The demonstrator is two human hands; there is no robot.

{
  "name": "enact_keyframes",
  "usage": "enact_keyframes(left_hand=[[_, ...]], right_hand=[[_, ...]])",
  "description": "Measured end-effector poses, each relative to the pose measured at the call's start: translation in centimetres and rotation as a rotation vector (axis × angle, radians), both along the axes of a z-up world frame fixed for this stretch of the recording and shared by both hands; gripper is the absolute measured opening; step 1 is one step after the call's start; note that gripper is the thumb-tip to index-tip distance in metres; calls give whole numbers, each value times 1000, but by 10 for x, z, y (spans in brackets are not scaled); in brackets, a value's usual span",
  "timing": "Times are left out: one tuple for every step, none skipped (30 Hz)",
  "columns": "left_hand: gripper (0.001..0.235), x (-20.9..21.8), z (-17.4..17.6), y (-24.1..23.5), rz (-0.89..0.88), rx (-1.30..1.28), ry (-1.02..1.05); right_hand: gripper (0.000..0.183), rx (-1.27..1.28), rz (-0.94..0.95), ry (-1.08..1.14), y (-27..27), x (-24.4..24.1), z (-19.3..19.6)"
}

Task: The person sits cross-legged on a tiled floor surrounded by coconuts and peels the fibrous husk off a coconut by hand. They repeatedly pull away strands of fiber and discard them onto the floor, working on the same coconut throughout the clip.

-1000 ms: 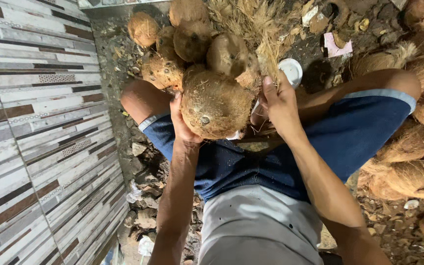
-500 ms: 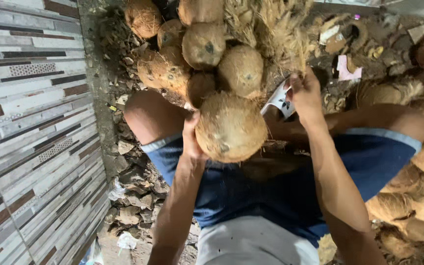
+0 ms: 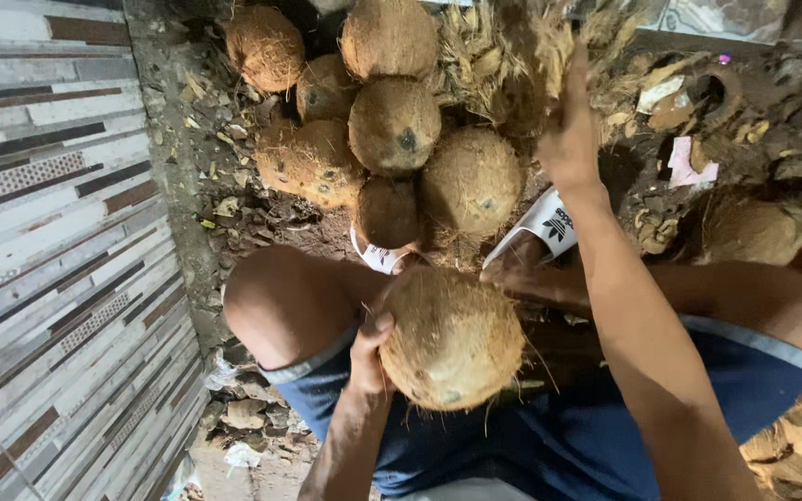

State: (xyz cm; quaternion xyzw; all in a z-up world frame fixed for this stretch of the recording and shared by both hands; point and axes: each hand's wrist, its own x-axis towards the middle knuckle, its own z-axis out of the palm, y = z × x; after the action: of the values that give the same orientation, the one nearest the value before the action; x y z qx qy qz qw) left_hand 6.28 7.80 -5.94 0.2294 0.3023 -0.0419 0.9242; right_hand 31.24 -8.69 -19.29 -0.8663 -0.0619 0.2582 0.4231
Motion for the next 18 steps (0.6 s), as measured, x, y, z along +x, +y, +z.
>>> enact_keyframes(left_hand=[[78,1,0,0,-2,1,6],[81,2,1,0,-8,-15,14],[84,1,2,0,-16,-31,24],[84,7,8,2,-18,-32,31],[80,14,13,4,-47,-2,16],[77,20,19,6,-76,28,1],[77,11,12,3,-78,30,8],[77,1,6,0,-33,30,76],[78,-9,0,-3,11,30,145],[78,-8,-1,-4,8,33,152],[79,-7,-2,-5,27,54,148],[80,-7,-2,-6,45,75,143],[80,-7,-3,-4,43,78,151],[81,-8,-3,-3,17,106,152],[82,-9,-3,-2,-11,130,154],[82,-25,-9,-3,-16,129,162],[81,-39,-19,-4,-21,172,211],[80,-54,-27,-5,-27,216,258]], right_hand=[[97,1,-2,6,7,5,-2],[98,-66,29,-61,13,10,-4],[99,-133,59,-125,20,13,-5],[99,-133,58,-118,23,16,-12],[103,-187,136,-197,26,19,-20],[108,-239,216,-276,29,21,-28],[108,-237,215,-270,36,24,-31],[90,-368,285,-146,42,27,-33],[81,-497,356,-19,48,28,-36],[81,-494,355,-11,49,29,-42],[72,-513,417,36,50,29,-47],[80,-529,479,83,51,29,-52],[80,-525,480,90,49,32,-62],[75,-541,520,-37,46,34,-72],[86,-558,558,-163,41,36,-80],[86,-557,557,-153,44,39,-81],[89,-566,553,-30,45,45,-81],[100,-570,547,93,46,51,-81]])
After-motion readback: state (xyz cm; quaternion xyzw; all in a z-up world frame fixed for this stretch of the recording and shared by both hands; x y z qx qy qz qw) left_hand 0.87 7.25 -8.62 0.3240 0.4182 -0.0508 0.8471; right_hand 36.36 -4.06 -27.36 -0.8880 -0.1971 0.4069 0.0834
